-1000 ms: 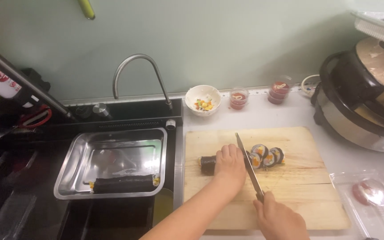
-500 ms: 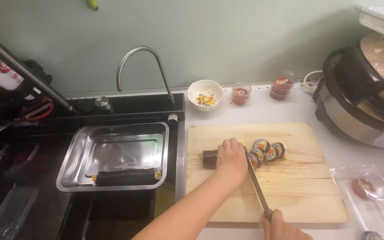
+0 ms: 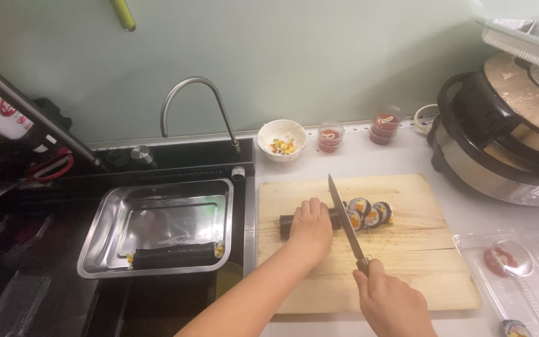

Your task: Slicing kimbap rolls on a cutting board and placing the pieces into plastic takeout containers.

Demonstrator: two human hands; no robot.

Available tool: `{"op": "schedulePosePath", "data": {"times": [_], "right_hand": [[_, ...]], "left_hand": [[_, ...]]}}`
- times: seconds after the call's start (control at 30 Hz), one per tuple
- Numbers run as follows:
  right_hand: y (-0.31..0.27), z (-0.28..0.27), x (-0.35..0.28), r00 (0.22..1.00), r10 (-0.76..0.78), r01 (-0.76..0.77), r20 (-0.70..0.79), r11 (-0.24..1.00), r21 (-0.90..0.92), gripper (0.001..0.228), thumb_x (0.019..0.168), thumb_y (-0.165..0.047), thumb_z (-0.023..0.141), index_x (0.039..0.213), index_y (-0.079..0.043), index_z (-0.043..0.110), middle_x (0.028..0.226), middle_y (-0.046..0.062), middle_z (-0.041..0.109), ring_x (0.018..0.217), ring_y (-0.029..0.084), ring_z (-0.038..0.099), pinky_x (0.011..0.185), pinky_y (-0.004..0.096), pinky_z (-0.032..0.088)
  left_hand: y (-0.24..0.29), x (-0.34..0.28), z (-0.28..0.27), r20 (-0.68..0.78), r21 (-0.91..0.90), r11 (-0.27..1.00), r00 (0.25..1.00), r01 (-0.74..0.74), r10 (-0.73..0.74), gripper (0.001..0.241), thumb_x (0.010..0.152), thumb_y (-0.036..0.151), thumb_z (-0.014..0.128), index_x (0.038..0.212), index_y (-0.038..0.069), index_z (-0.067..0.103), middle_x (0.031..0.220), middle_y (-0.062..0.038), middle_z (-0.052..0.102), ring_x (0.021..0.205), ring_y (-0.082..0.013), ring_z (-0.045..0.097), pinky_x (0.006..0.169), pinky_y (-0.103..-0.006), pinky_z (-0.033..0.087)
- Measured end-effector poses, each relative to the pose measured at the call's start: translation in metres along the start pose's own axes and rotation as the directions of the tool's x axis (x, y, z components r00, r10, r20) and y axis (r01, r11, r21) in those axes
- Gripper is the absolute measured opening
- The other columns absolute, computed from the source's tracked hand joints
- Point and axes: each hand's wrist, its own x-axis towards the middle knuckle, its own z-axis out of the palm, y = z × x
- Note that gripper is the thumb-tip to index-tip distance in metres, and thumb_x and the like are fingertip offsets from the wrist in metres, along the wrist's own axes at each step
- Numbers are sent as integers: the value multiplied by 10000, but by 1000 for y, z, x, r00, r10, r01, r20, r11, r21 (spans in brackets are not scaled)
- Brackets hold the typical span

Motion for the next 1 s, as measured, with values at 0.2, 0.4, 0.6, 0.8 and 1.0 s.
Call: {"op": "schedulePosePath", "data": {"times": [0.2,0.4,0.6,0.8,1.0], "right_hand": [[-1,8,2,1000,-6,6,30,1000,10,376,1003,-500,431,1080,-143,523,848,148,776,880,359,758,813,514,581],[-11,9,13,998,-63,63,-18,998,7,389,1002,-482,415,1049,-114,536,795,144,763,784,351,751,744,495,584],[-58,-55,27,981,-32,-20,190,964,264,419,1058,-396,346,1036,-40,566,696,162,755,480,303,718,620,399,610],[-16,10,19,995,-104,104,-12,981,164,416,1016,-436,384,1028,-64,572,682,165,737,515,319,685,594,450,578],[-38,-24,-3,994,-38,27,98,994,103,395,1012,-449,378,1069,-105,564,722,155,764,550,315,685,632,467,590]], "left_hand": [[2,9,11,15,27,999,1000,27,-27,459,830,112,619,1225,-104,531,1199,-207,484,1106,-328,462,941,-410,395],[-1,12,25,-44,23,1000,999,20,-19,450,821,117,624,1212,-90,543,1190,-194,493,1103,-325,467,933,-410,405],[2,7,16,-80,-8,1000,997,15,-16,514,799,170,650,1216,-107,535,1176,-198,497,1096,-335,470,929,-417,409],[1,10,29,-126,-16,999,991,44,-46,478,797,134,639,1209,-91,548,1188,-192,498,1088,-325,473,925,-409,408],[3,4,39,-161,16,999,986,36,-33,432,829,142,626,1203,-65,563,1155,-164,512,1079,-312,480,923,-407,411]]}}
